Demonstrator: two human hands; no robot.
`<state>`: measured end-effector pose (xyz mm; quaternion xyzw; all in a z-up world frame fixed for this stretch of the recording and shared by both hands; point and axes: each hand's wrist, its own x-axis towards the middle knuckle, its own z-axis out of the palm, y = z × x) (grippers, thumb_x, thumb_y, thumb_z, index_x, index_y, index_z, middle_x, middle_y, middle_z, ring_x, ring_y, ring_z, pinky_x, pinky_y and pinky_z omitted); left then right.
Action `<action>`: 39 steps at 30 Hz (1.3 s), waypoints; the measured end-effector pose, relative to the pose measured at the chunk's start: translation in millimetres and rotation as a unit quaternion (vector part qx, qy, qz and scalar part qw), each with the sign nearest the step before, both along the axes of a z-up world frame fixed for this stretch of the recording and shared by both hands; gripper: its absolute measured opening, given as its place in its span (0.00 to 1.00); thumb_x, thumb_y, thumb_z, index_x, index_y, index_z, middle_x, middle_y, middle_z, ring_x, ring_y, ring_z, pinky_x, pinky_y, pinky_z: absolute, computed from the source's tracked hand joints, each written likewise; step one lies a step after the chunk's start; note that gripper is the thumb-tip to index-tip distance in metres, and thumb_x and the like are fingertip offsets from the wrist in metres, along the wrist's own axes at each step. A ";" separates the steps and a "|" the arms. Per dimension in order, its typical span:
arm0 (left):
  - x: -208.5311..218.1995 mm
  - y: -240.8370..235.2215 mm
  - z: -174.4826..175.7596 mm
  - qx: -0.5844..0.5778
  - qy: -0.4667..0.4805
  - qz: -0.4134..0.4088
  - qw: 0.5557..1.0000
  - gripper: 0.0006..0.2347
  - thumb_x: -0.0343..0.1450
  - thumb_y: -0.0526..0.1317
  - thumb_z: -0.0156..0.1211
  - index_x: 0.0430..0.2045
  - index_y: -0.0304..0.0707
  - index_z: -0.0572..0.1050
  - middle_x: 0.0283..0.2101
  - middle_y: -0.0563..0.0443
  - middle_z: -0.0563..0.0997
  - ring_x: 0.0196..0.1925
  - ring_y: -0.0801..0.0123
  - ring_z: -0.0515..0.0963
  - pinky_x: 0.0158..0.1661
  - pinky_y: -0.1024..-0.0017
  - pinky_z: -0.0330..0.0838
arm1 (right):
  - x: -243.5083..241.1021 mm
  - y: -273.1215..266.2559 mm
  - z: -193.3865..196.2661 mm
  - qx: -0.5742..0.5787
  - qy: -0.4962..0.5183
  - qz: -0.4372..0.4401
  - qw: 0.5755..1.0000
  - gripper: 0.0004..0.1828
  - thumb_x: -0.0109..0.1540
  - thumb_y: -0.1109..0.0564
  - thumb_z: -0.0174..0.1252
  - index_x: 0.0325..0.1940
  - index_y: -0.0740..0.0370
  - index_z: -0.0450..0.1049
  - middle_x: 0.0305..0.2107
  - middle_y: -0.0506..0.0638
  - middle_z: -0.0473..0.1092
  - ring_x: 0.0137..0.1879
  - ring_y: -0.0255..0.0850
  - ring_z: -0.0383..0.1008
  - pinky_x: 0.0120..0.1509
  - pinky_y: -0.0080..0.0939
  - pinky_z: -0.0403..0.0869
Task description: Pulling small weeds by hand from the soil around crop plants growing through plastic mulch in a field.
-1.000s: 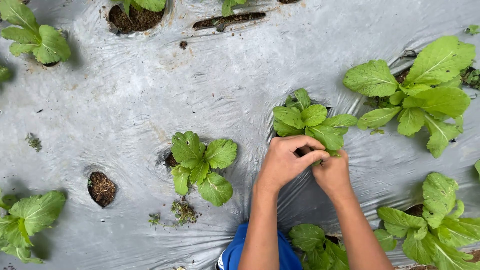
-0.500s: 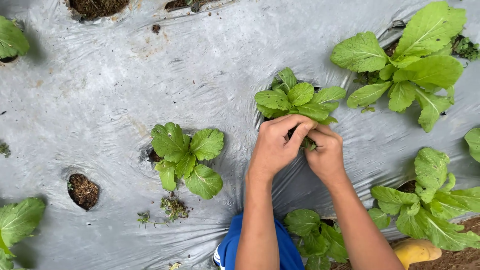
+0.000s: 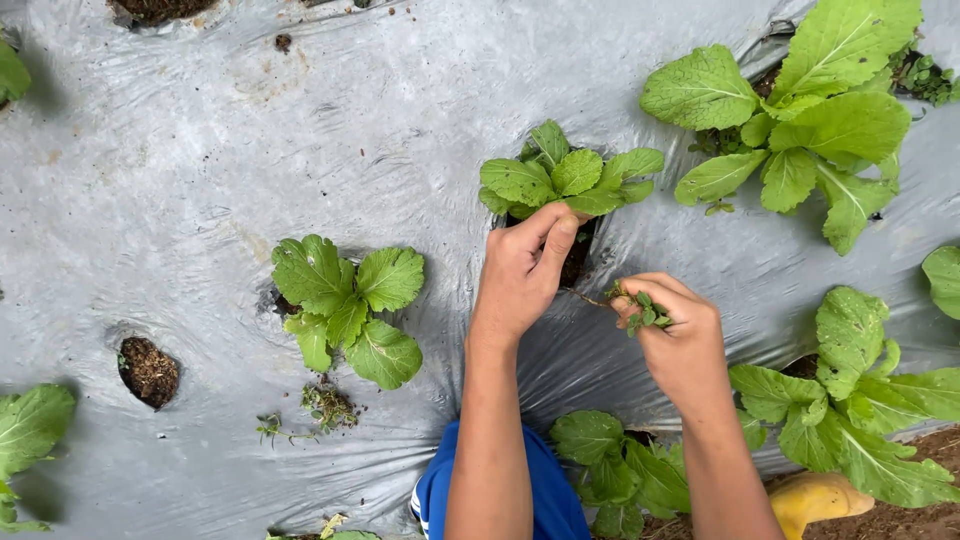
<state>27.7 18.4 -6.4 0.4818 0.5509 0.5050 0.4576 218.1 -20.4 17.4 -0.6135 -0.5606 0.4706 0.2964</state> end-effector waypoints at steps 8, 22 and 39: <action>-6.2 3.7 21.4 -0.051 0.027 -0.034 0.998 0.13 0.79 0.49 0.48 0.37 0.43 0.79 0.21 0.56 0.75 0.19 0.80 0.59 0.23 0.74 0.60 | 29.5 3.8 29.1 -0.052 -0.045 0.022 0.997 0.15 0.58 0.75 0.51 0.43 0.69 0.79 0.37 0.55 0.74 0.44 0.39 0.72 0.52 0.44 0.76; -12.3 12.3 29.6 -0.085 0.002 -0.084 0.993 0.21 0.79 0.53 0.38 0.49 0.37 0.75 0.53 0.47 0.85 0.58 0.63 0.84 0.56 0.70 0.74 | 31.1 37.0 32.5 -0.148 -0.309 0.206 0.917 0.31 0.58 0.52 0.65 0.66 0.53 0.74 0.62 0.47 0.70 0.66 0.46 0.70 0.68 0.49 0.65; -15.2 11.4 0.6 -0.085 -0.143 0.034 0.986 0.16 0.80 0.40 0.45 0.56 0.32 0.76 0.52 0.36 0.84 0.51 0.52 0.85 0.23 0.79 0.75 | -70.7 63.4 -21.0 0.099 -0.386 0.156 0.904 0.10 0.57 0.52 0.72 0.42 0.47 0.82 0.32 0.38 0.73 0.44 0.43 0.78 0.43 0.49 0.80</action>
